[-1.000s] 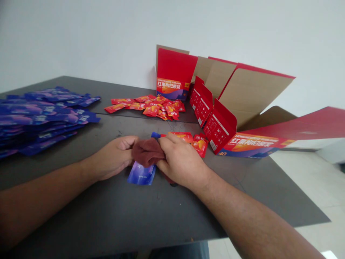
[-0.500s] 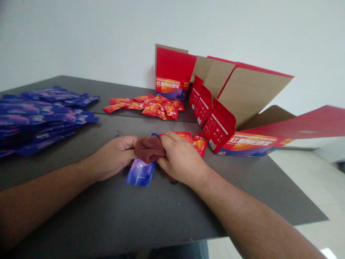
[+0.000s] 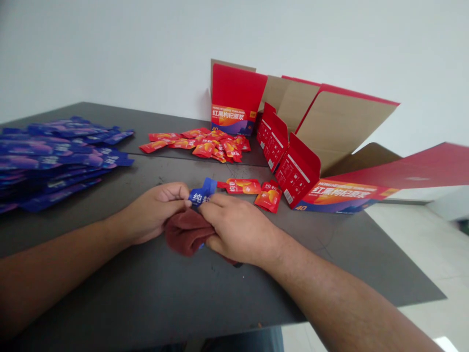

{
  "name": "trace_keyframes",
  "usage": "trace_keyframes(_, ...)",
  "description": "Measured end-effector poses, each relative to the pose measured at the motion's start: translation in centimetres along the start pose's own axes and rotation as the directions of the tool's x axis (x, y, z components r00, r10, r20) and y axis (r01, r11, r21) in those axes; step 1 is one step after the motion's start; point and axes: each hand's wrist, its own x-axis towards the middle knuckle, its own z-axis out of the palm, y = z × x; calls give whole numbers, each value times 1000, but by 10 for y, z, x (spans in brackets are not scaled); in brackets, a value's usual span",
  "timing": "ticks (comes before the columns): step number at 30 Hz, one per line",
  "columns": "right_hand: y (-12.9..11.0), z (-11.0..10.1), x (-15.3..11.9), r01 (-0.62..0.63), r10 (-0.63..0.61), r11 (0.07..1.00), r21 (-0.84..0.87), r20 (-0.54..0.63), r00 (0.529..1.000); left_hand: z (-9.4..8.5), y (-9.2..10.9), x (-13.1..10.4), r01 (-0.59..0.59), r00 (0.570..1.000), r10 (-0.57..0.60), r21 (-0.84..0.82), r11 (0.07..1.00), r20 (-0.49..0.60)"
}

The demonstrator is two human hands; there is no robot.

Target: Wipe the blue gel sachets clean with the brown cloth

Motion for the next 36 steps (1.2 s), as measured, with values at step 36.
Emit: trace_keyframes(36, -6, 4, 0, 16, -15, 999, -50, 17, 1000, 6, 1, -2, -79, 993, 75, -39, 996, -88)
